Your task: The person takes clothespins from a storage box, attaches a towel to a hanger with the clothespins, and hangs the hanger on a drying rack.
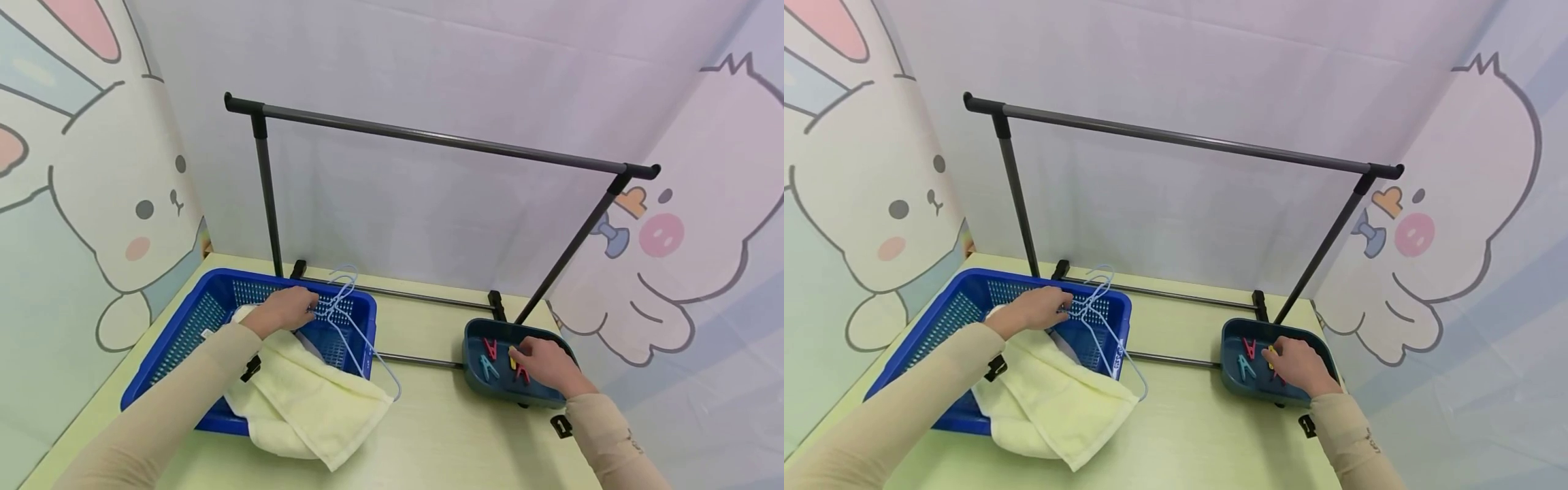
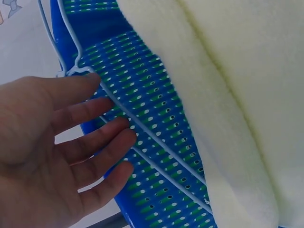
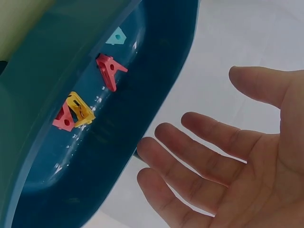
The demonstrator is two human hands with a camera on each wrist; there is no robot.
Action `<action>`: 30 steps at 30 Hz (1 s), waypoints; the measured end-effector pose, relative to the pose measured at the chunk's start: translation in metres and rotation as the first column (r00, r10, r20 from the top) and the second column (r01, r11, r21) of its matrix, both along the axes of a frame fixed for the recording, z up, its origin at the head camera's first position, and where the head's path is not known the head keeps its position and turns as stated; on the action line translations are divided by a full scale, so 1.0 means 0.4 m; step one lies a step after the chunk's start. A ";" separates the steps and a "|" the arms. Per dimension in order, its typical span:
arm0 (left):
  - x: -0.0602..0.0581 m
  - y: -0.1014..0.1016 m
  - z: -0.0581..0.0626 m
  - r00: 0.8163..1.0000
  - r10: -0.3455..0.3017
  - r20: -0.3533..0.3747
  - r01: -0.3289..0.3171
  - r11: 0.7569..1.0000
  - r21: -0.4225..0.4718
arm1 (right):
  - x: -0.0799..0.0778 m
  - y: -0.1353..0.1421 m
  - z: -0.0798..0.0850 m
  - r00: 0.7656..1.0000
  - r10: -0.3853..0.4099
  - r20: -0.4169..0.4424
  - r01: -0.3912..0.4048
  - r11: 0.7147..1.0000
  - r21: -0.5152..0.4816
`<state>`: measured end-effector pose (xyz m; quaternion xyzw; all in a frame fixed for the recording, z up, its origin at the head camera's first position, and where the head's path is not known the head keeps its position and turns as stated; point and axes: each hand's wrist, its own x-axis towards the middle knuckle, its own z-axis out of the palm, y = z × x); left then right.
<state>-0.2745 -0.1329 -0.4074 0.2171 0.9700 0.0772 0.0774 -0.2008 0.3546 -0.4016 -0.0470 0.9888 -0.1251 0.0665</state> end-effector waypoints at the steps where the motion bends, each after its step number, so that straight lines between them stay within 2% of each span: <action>1: -0.002 0.002 -0.002 1.000 0.006 -0.009 -0.006 1.000 0.001 | 0.000 0.001 -0.001 1.000 -0.001 0.002 0.001 1.000 -0.004; 8: -0.007 0.012 -0.008 0.998 0.051 -0.032 -0.050 0.999 0.019 | 0.002 0.005 -0.002 1.000 -0.006 0.005 0.006 1.000 -0.009; 12: -0.006 0.014 -0.004 0.996 0.050 -0.069 -0.049 0.999 0.010 | -0.003 0.009 -0.004 0.999 -0.021 0.026 0.021 1.000 -0.006; 17: -0.007 0.013 -0.007 0.994 0.028 -0.104 -0.028 1.000 0.001 | -0.008 0.010 -0.005 0.997 -0.032 0.074 0.032 0.999 -0.009; 21: -0.008 0.019 -0.012 0.993 -0.014 -0.117 0.015 1.000 0.007 | -0.013 0.008 -0.008 0.993 -0.032 0.117 0.030 0.999 0.011; 24: -0.007 0.029 -0.012 0.989 -0.048 -0.140 0.050 0.999 0.008 | -0.017 0.007 -0.013 0.989 -0.025 0.143 0.021 0.999 0.024; 30: -0.011 0.038 -0.014 0.980 -0.077 -0.182 0.079 0.997 0.001 | -0.022 0.006 -0.022 0.984 -0.014 0.180 0.004 0.999 0.052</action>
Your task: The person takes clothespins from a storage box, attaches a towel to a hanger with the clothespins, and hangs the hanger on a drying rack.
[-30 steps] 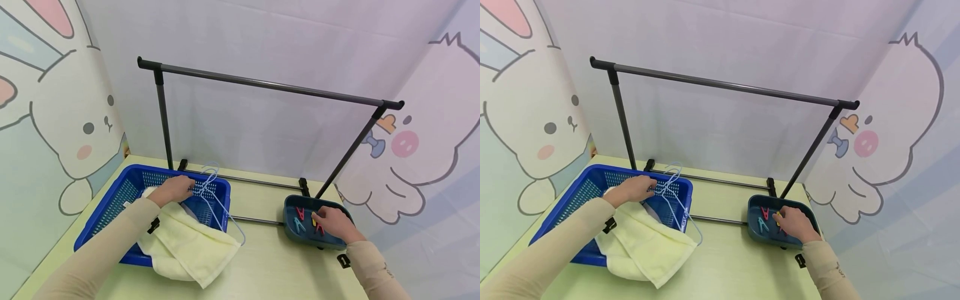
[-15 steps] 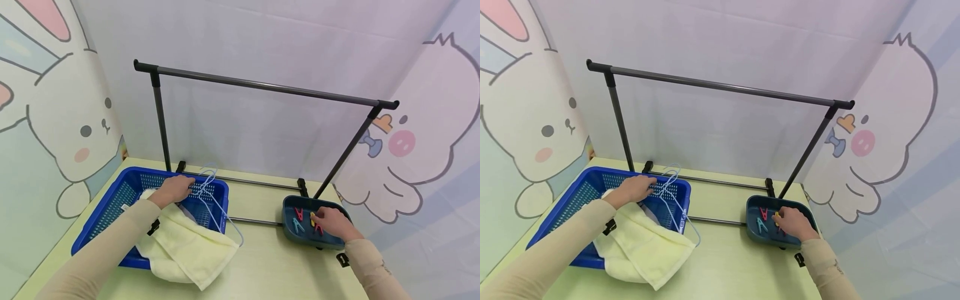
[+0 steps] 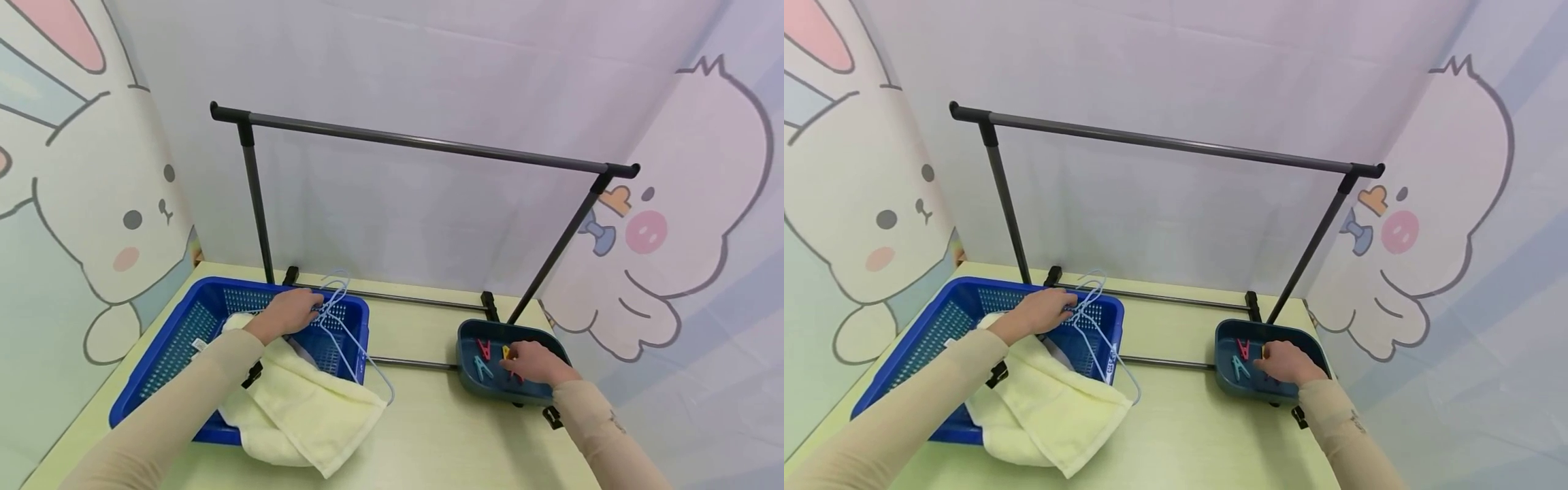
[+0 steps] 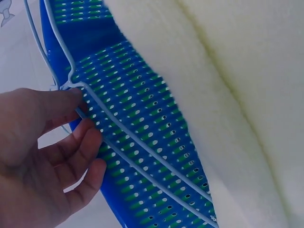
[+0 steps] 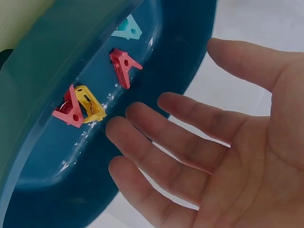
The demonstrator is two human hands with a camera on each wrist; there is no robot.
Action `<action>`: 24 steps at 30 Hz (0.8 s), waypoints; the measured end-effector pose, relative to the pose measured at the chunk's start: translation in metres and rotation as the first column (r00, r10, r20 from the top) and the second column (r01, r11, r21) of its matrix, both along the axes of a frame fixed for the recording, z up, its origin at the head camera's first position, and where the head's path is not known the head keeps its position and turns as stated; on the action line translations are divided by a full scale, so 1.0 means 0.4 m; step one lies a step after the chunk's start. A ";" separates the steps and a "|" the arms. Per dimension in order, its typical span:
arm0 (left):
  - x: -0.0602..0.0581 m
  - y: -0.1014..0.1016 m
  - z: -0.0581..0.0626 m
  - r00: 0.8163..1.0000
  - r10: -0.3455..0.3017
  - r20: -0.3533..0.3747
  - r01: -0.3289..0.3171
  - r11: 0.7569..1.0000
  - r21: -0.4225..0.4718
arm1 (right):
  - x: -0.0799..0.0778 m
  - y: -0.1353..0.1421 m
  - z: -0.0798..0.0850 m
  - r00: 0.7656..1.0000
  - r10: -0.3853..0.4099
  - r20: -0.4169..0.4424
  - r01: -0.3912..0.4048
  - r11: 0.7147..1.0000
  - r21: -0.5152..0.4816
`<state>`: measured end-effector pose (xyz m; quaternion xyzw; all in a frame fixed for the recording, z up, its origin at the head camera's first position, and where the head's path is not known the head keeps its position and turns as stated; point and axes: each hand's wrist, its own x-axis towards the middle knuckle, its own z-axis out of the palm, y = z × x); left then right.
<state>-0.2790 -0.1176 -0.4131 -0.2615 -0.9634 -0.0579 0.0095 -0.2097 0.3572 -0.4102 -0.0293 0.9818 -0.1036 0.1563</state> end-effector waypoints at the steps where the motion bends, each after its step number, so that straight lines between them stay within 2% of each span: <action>1: -0.001 -0.001 -0.002 1.000 -0.001 0.000 0.001 1.000 0.000 | -0.001 -0.002 -0.002 1.000 0.003 0.005 -0.003 1.000 0.006; 5: -0.004 -0.006 -0.006 1.000 0.001 0.000 -0.001 1.000 0.012 | -0.006 -0.009 -0.003 1.000 0.012 0.017 -0.012 1.000 0.010; 13: -0.011 -0.014 0.002 0.998 -0.011 -0.060 0.016 0.997 0.075 | -0.018 -0.007 -0.006 0.999 0.025 0.030 -0.026 0.999 0.019; 15: -0.011 -0.014 0.006 0.999 -0.010 -0.039 0.014 0.994 0.109 | -0.019 -0.006 -0.005 0.999 0.023 0.033 -0.024 1.000 0.018; 18: -0.009 -0.013 0.010 0.999 -0.009 0.035 0.002 0.984 0.176 | -0.021 -0.003 -0.006 0.999 0.021 0.042 -0.022 1.000 0.020; 24: -0.002 -0.018 0.016 0.982 0.016 0.189 -0.069 0.957 0.282 | -0.037 0.014 0.008 0.998 0.044 0.038 -0.045 0.999 0.016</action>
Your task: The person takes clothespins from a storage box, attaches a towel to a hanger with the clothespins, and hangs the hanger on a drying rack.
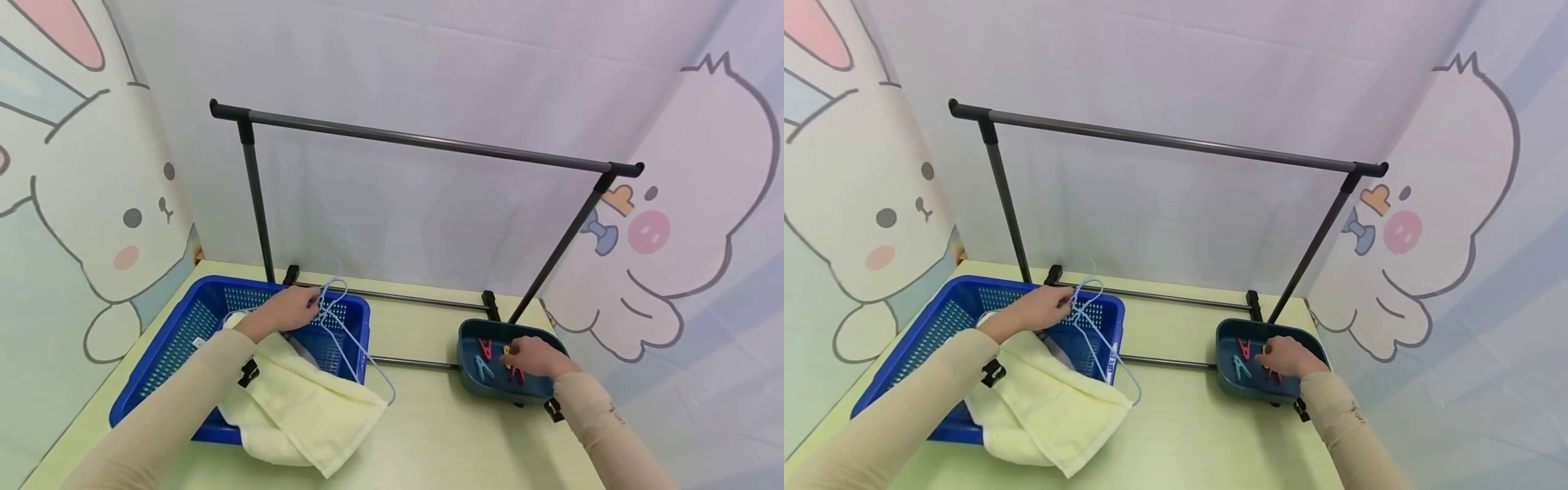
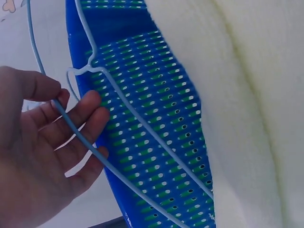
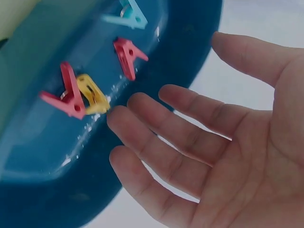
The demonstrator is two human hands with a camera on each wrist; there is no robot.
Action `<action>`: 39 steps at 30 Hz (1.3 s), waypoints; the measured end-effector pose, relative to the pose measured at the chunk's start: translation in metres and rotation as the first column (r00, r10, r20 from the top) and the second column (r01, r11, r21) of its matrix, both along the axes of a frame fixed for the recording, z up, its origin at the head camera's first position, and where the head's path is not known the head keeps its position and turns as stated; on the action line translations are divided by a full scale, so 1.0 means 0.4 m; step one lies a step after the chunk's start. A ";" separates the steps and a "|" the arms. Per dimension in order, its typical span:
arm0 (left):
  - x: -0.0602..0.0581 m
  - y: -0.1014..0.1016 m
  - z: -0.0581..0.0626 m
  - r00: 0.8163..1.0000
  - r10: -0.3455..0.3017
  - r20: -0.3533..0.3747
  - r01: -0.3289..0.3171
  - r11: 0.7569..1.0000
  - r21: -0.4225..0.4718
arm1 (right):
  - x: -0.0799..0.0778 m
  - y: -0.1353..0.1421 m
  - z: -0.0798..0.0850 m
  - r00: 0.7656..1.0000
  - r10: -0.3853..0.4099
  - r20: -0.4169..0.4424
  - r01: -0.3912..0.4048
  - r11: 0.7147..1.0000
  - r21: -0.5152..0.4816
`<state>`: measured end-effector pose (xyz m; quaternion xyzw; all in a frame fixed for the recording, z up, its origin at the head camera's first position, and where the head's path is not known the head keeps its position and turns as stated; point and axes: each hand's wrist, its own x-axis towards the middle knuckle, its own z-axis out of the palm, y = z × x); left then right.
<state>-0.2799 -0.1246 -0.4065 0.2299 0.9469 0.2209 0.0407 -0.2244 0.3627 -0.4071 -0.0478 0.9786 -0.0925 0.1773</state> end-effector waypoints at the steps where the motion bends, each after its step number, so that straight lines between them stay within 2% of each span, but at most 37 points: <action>1: 0.000 -0.001 0.000 1.000 0.004 0.012 -0.004 1.000 0.009 | -0.002 0.005 0.004 1.000 -0.001 -0.005 0.001 1.000 -0.001; 8: 0.003 -0.007 0.016 0.998 -0.012 0.068 0.007 0.997 0.078 | -0.026 0.035 0.022 1.000 -0.024 0.007 0.024 1.000 0.007; 16: 0.007 -0.019 0.034 0.998 -0.041 0.046 0.034 0.989 0.143 | -0.053 0.065 -0.007 0.998 -0.047 0.035 0.047 0.999 0.000; 24: 0.018 -0.011 0.059 0.994 -0.057 0.094 0.034 0.973 0.230 | -0.061 0.105 -0.034 0.993 -0.089 0.076 0.089 0.996 0.000; 28: 0.026 -0.013 0.073 0.995 -0.059 0.078 0.037 0.968 0.249 | -0.070 0.105 -0.044 0.992 -0.084 0.091 0.083 0.996 0.011; 39: 0.045 -0.015 0.130 0.998 -0.065 -0.016 0.067 0.965 0.252 | -0.074 0.077 -0.079 0.983 -0.161 0.090 0.154 0.985 0.077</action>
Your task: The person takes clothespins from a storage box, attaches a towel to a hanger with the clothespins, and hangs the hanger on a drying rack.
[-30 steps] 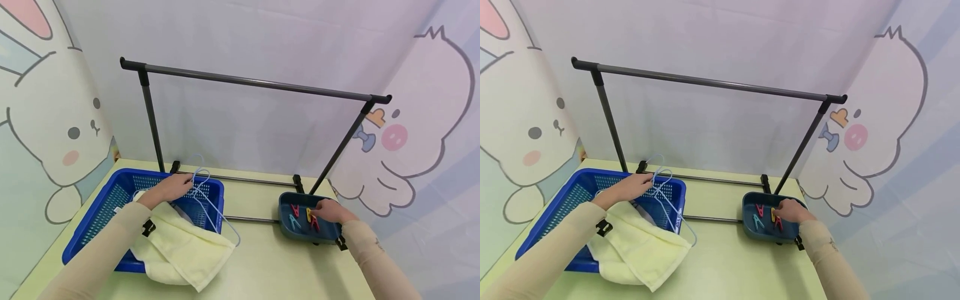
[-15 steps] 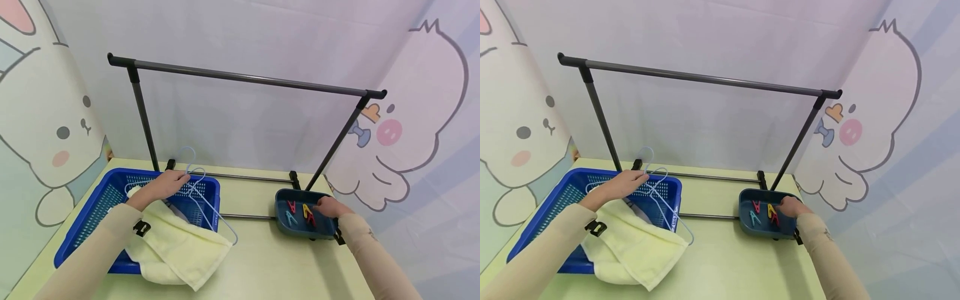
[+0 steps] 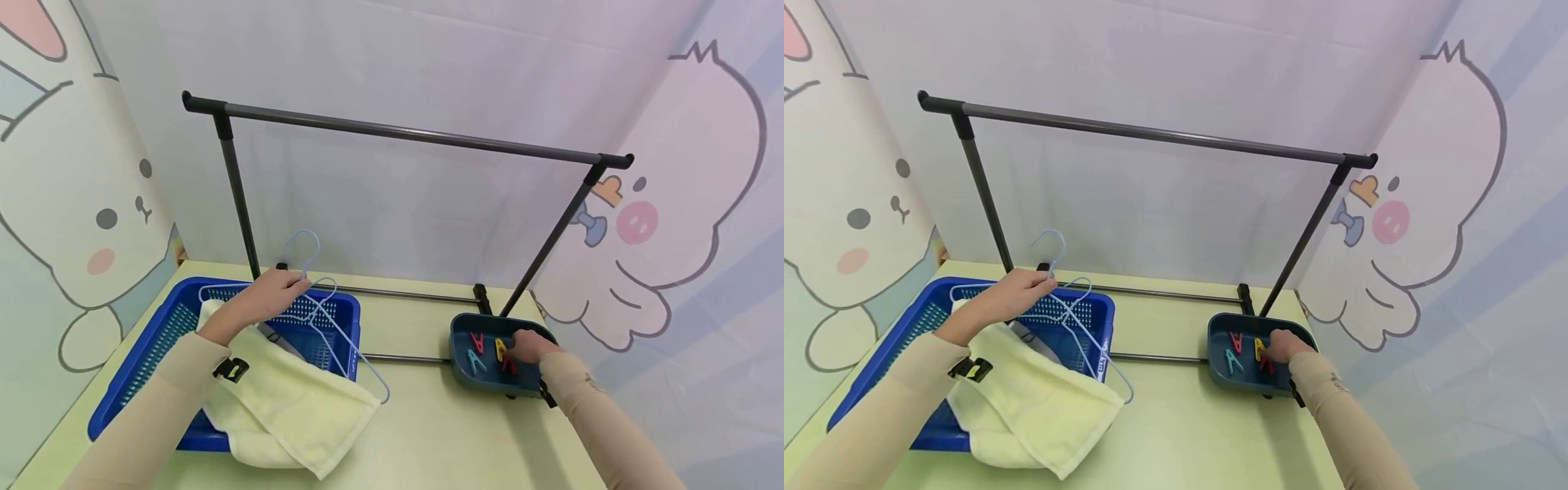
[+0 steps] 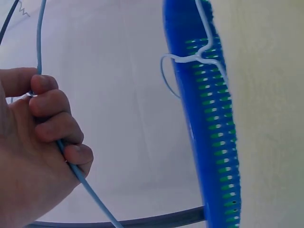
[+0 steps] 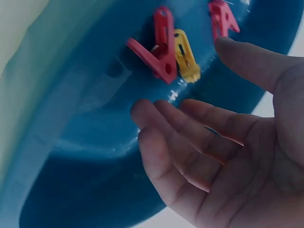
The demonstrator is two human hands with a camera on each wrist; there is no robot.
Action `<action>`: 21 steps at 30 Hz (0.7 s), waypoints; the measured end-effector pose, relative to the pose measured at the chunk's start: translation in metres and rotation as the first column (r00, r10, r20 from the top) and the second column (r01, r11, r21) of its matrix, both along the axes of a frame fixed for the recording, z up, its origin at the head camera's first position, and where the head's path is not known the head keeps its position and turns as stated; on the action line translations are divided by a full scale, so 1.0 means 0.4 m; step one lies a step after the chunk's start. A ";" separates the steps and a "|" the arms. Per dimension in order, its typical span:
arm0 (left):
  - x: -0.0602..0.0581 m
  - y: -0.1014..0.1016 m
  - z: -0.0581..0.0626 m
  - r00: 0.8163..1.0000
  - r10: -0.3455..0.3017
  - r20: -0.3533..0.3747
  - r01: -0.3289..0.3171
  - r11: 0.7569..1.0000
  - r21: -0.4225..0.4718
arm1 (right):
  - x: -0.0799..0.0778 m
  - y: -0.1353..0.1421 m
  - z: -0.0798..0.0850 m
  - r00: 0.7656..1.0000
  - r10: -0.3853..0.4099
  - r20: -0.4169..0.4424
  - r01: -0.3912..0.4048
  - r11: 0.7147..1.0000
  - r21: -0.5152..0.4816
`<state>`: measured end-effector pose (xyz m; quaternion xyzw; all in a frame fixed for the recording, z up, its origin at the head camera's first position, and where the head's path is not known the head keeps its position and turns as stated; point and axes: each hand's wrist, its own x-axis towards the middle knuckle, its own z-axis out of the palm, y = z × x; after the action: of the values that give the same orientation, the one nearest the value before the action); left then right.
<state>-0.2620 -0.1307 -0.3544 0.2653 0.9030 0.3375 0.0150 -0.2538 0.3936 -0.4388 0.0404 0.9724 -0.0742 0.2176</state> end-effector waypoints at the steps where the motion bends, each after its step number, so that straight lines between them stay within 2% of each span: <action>1: 0.003 0.000 0.005 1.000 0.003 -0.006 -0.003 1.000 0.002 | 0.000 -0.004 -0.004 1.000 0.001 0.002 -0.001 1.000 0.002; 13: 0.031 0.000 0.046 0.998 0.051 -0.041 -0.051 0.999 -0.006 | -0.014 -0.034 -0.043 0.999 0.033 0.009 -0.034 0.999 0.028; 21: 0.030 -0.003 0.056 0.997 0.063 -0.041 -0.063 0.998 -0.008 | -0.022 -0.046 -0.052 0.999 0.044 -0.003 -0.044 0.999 0.030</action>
<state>-0.2500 -0.1319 -0.3321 0.2434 0.9126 0.3284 -0.0129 -0.2628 0.3751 -0.4595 0.0223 0.9745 -0.0549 0.2165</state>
